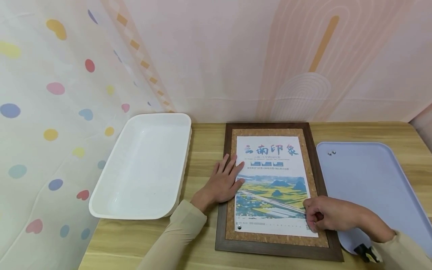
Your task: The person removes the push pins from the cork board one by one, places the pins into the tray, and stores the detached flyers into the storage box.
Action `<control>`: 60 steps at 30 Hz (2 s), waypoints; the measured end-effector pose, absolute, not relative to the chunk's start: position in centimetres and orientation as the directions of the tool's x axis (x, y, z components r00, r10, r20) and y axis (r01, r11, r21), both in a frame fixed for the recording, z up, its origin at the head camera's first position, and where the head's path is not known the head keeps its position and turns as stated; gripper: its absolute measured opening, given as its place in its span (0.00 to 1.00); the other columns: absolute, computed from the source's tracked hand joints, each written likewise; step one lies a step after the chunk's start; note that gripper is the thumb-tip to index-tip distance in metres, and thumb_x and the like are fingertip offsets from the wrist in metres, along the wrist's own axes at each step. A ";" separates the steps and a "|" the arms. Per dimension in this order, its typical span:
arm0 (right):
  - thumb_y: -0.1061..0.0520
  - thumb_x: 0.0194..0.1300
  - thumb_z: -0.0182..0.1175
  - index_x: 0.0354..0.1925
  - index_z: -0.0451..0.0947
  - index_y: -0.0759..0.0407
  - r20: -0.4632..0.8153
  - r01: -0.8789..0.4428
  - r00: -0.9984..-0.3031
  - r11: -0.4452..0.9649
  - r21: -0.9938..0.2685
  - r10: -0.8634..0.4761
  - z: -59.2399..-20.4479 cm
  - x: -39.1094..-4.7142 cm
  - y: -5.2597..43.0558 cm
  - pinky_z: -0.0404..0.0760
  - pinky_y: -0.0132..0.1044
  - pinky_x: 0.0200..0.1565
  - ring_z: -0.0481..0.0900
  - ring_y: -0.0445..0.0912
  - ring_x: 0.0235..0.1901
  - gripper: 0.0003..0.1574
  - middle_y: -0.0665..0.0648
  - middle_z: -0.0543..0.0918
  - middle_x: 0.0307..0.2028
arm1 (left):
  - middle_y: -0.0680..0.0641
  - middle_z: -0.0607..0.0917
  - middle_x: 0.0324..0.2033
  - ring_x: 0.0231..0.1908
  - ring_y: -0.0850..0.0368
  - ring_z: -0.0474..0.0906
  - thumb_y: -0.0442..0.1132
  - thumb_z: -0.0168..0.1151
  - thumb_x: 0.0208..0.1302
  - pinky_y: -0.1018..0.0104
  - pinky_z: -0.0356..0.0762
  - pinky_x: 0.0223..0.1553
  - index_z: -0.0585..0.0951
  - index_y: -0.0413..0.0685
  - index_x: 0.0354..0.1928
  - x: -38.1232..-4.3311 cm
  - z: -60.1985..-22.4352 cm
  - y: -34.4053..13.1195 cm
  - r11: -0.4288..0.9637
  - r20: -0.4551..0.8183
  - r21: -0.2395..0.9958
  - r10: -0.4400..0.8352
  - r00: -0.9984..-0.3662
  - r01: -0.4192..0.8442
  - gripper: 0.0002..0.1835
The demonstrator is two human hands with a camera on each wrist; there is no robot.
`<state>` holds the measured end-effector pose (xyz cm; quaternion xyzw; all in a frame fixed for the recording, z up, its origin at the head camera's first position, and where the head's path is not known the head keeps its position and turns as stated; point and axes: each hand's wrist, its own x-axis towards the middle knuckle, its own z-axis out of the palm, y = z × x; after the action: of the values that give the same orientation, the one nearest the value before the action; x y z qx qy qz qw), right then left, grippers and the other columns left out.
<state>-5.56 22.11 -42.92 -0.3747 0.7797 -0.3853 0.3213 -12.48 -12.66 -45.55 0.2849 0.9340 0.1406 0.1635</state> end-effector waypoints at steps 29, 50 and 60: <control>0.62 0.70 0.58 0.37 0.79 0.56 -0.235 -0.096 -0.389 0.293 -0.951 -0.891 -42.3 -7.3 22.2 0.70 0.25 0.26 0.67 0.27 0.25 0.04 0.47 0.80 0.30 | 0.45 0.38 0.79 0.77 0.45 0.26 0.55 0.34 0.80 0.40 0.35 0.74 0.49 0.55 0.80 -12.5 -45.6 -12.7 0.799 -0.229 0.351 0.579 -0.782 0.489 0.32; 0.67 0.71 0.54 0.38 0.79 0.61 -0.213 -0.060 -0.402 0.258 -0.964 -0.890 -42.0 -8.1 22.4 0.72 0.27 0.27 0.69 0.30 0.26 0.06 0.61 0.80 0.30 | 0.45 0.38 0.79 0.77 0.45 0.26 0.55 0.34 0.80 0.39 0.35 0.74 0.49 0.54 0.80 -12.4 -45.4 -12.7 0.797 -0.231 0.357 0.580 -0.781 0.486 0.32; 0.66 0.71 0.55 0.38 0.78 0.60 -0.188 -0.103 -0.445 0.259 -0.960 -0.875 -41.5 -8.6 22.3 0.74 0.30 0.26 0.69 0.32 0.27 0.06 0.62 0.80 0.31 | 0.43 0.40 0.79 0.77 0.42 0.28 0.53 0.37 0.80 0.38 0.36 0.73 0.52 0.52 0.79 -12.4 -45.6 -12.7 0.786 -0.209 0.385 0.585 -0.784 0.484 0.32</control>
<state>-8.64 22.29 -41.49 -0.3540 0.6910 -0.4953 0.3898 -12.45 -12.71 -45.60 0.2870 0.9312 0.1574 0.1606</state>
